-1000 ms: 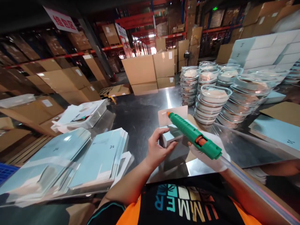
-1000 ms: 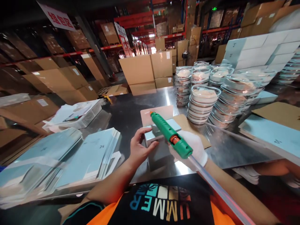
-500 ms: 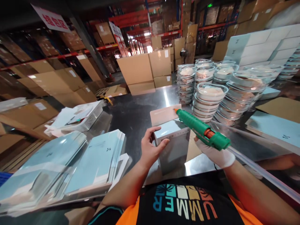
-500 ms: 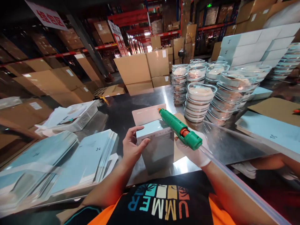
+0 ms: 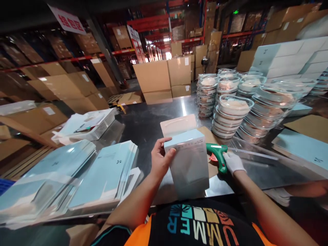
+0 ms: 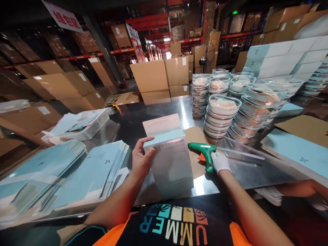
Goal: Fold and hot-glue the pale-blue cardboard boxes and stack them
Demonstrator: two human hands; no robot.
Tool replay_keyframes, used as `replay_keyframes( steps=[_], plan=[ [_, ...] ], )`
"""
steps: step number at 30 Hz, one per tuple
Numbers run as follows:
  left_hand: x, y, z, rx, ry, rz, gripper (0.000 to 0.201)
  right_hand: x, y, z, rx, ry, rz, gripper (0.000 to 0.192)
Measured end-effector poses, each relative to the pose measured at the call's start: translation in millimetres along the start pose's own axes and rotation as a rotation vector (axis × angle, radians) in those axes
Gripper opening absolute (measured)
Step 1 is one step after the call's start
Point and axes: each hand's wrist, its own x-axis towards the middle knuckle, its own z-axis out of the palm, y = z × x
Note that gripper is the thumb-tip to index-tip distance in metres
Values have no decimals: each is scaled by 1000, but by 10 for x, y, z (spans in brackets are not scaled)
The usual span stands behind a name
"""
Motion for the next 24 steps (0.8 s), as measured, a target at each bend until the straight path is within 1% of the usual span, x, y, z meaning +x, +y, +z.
replay_keyframes(
  steps=[2,3,4,5,7,8,9,11,12,15,16,19,20,21,22,23,24],
  plan=[
    [11,-20,22,-10,-42,2,67,-29,-35,-3,-49,69,-103,22],
    [9,-33,42,-14,-68,4,67,-71,-91,15,-31,62,-175,23],
    [3,-48,67,-14,-95,9,67,-129,-170,46,7,23,-268,30],
    [-8,-65,96,-8,-121,21,66,-199,-265,86,60,-48,-365,40],
    [-39,-101,155,21,-164,58,66,-357,-486,171,133,-241,-530,53],
    [-56,-118,178,37,-177,78,65,-435,-595,207,117,-323,-576,53],
    [-71,-136,194,49,-185,97,65,-506,-694,234,63,-374,-601,51],
    [-90,-168,196,67,-206,114,66,-613,-837,263,-70,-412,-629,45],
    [-95,-183,184,73,-222,114,66,-646,-874,268,-107,-400,-640,44],
    [-97,-232,129,95,-275,124,65,-665,-862,256,-72,-364,-677,48],
    [-96,-251,115,97,-275,146,64,-649,-830,243,-45,-374,-700,54],
    [-83,-308,101,61,-225,243,55,-585,-716,168,-43,-452,-792,84],
    [-74,-320,100,34,-207,270,54,-571,-684,135,-68,-470,-822,86],
    [-63,-325,98,10,-196,293,55,-566,-659,102,-95,-483,-852,81],
    [-49,-319,91,2,-196,312,57,-572,-642,71,-119,-498,-883,70],
    [-33,-302,79,17,-218,327,58,-587,-633,45,-133,-519,-915,57],
    [-16,-274,62,54,-262,342,57,-609,-632,26,-141,-546,-944,45]
  ],
)
